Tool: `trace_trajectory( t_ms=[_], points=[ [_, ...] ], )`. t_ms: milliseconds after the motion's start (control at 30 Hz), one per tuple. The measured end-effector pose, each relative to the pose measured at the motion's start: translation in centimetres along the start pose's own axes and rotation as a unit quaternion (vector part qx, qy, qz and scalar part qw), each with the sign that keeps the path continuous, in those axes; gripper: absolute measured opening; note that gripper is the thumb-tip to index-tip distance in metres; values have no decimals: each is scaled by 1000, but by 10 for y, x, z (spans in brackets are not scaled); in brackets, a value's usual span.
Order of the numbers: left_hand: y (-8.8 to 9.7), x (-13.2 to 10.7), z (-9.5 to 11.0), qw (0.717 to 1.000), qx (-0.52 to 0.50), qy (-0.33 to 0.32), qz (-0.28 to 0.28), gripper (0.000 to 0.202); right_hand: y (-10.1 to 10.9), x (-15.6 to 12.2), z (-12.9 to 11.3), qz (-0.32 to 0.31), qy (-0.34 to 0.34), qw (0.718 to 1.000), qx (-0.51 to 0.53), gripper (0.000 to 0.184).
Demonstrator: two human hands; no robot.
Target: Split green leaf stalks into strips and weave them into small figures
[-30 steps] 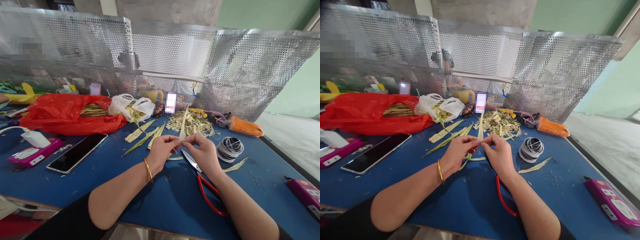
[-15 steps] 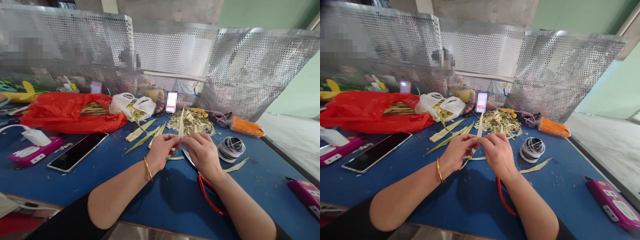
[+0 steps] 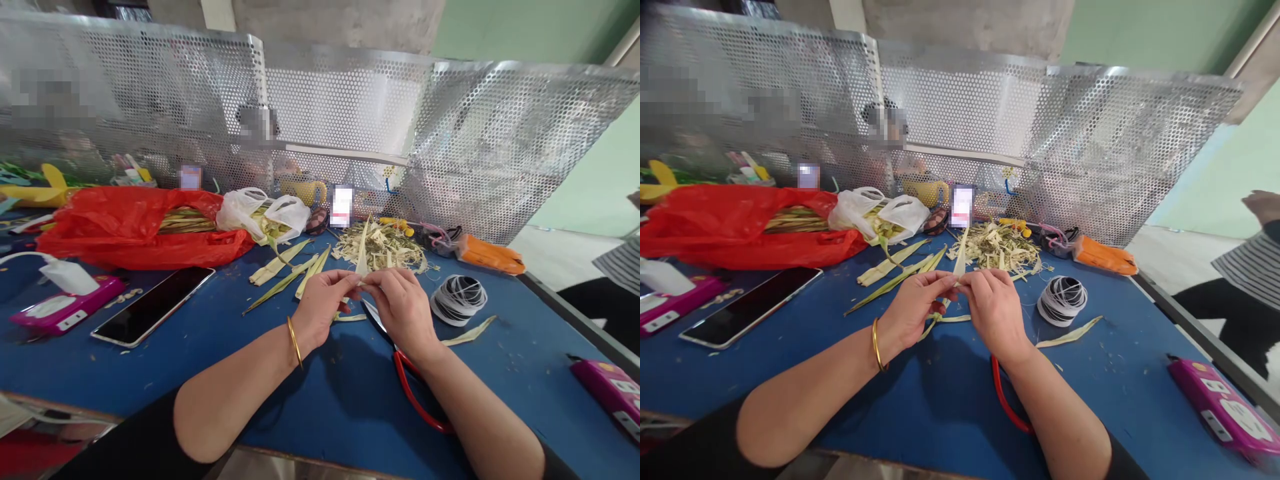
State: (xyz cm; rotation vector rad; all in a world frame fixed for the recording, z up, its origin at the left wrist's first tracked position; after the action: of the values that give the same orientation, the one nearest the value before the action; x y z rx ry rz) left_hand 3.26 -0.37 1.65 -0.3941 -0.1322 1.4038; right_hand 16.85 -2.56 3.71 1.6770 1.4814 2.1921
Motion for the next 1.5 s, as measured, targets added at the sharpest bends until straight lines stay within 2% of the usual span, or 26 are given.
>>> trace_trajectory(
  t_ms=[367,500,600,733,1200,1400,1500],
  points=[
    [-1,-1,0,1000,14,-12,10,19,-2,-4,-1,-15,-54,997,51,12],
    [-1,0,-2,998,43,-54,12,20,-5,-6,1,-19,-132,987,87,12],
    [-1,1,-3,994,68,-85,15,20,-7,-7,1,-26,-205,969,138,12],
    [-1,2,-6,989,92,-114,12,20,-9,-7,1,-14,-252,943,217,11],
    [-3,-3,-5,994,50,-95,11,18,-12,-9,2,21,-294,914,278,13],
    [-3,-2,-7,996,43,-72,24,20,-18,-11,5,55,-331,881,335,8],
    [-4,-1,-9,998,21,-51,26,20,-16,-11,4,56,-314,894,315,5]
  ],
)
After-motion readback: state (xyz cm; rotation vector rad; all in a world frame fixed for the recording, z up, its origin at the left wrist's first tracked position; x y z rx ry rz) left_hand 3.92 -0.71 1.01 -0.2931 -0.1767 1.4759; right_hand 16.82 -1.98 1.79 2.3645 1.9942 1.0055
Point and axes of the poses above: each hand's wrist, its own x-axis towards the middle knuckle, its own y-axis out of the back of the hand, z = x × y, the point moved 2 cm from there along x, towards the middle knuckle, and after that the axes turned 3 degrees about y, right-handed, at the moved point
